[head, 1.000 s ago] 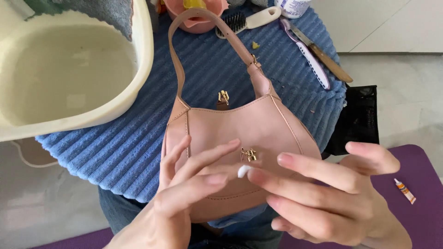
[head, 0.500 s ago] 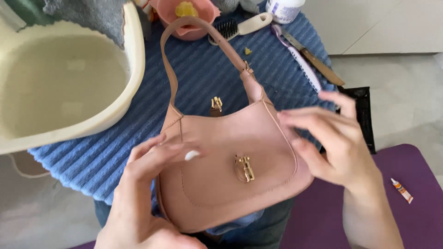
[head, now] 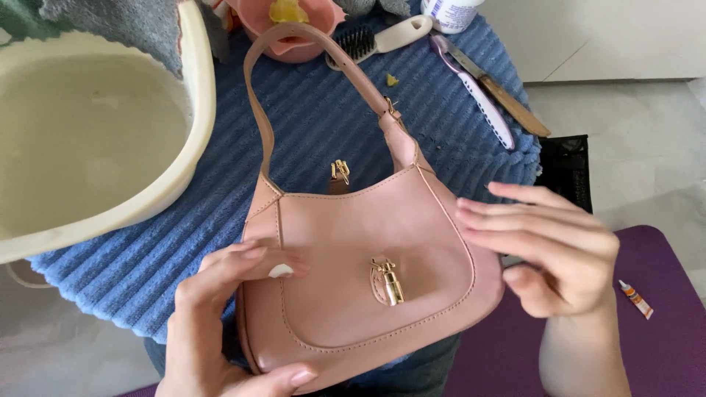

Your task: Applying leather conditioner to a pink handbag using hands to rub the product into the material.

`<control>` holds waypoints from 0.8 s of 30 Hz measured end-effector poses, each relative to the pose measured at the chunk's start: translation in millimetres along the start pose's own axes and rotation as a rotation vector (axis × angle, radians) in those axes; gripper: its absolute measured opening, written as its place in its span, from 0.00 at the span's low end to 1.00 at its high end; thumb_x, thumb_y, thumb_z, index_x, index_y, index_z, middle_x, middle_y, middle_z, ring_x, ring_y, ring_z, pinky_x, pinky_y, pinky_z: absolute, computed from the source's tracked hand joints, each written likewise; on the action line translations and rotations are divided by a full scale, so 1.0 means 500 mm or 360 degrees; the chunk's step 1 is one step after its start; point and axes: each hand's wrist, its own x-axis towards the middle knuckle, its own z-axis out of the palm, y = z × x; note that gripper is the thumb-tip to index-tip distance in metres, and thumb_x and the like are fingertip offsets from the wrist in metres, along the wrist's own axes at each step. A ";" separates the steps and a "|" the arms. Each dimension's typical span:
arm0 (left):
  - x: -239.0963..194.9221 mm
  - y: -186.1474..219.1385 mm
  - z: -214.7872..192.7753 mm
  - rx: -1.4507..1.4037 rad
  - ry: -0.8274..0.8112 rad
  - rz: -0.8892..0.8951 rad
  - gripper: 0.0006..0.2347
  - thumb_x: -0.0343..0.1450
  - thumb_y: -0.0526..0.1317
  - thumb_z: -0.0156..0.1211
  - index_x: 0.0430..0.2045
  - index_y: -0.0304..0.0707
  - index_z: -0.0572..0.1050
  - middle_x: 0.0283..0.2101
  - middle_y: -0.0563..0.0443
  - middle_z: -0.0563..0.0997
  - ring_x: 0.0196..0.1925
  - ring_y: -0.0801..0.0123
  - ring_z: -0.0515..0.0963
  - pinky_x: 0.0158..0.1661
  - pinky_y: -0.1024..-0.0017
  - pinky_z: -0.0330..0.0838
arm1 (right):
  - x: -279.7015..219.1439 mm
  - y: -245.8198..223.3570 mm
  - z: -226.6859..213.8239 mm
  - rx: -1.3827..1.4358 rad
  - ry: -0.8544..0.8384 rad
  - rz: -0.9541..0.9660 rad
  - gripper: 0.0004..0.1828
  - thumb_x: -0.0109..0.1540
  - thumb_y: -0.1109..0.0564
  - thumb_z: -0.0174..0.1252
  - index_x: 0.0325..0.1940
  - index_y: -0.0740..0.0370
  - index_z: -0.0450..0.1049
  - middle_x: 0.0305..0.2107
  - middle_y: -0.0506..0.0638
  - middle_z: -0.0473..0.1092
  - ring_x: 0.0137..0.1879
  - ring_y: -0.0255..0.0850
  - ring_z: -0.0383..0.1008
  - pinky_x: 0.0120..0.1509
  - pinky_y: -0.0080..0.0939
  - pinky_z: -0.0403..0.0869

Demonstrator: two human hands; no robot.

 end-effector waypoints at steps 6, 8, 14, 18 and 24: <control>-0.005 -0.009 -0.002 0.0037 0.0005 0.0014 0.41 0.52 0.44 0.79 0.56 0.33 0.59 0.53 0.34 0.79 0.66 0.47 0.78 0.69 0.50 0.72 | 0.025 0.040 0.020 0.0489 -0.0513 0.0150 0.35 0.56 0.54 0.46 0.65 0.77 0.66 0.68 0.65 0.62 0.77 0.56 0.62 0.84 0.55 0.59; 0.000 0.001 0.000 0.0043 0.0009 0.0015 0.40 0.52 0.44 0.78 0.56 0.31 0.59 0.53 0.33 0.78 0.62 0.49 0.80 0.68 0.52 0.73 | 0.030 0.023 0.017 0.0394 -0.0455 0.0175 0.32 0.60 0.52 0.44 0.63 0.77 0.68 0.65 0.64 0.66 0.74 0.54 0.66 0.82 0.53 0.61; 0.004 0.005 -0.001 0.0040 0.0005 0.0035 0.40 0.53 0.43 0.78 0.57 0.27 0.59 0.53 0.33 0.77 0.58 0.52 0.83 0.65 0.56 0.76 | 0.023 -0.017 0.011 0.0023 -0.0137 0.0177 0.20 0.56 0.57 0.55 0.47 0.72 0.79 0.49 0.62 0.77 0.55 0.50 0.81 0.71 0.55 0.74; 0.009 0.005 -0.001 0.0097 0.0006 0.0107 0.40 0.52 0.42 0.77 0.56 0.25 0.59 0.52 0.33 0.79 0.56 0.55 0.83 0.65 0.59 0.73 | 0.025 0.012 0.029 0.0542 -0.0408 0.0268 0.32 0.58 0.57 0.42 0.64 0.78 0.67 0.68 0.67 0.62 0.78 0.56 0.60 0.84 0.52 0.57; 0.005 0.019 0.005 0.0029 0.0032 -0.0039 0.41 0.51 0.40 0.78 0.57 0.26 0.58 0.52 0.33 0.78 0.57 0.53 0.83 0.66 0.54 0.74 | -0.047 -0.047 0.023 0.0012 -0.0011 0.0045 0.29 0.65 0.46 0.38 0.43 0.69 0.80 0.45 0.61 0.78 0.57 0.51 0.81 0.70 0.55 0.74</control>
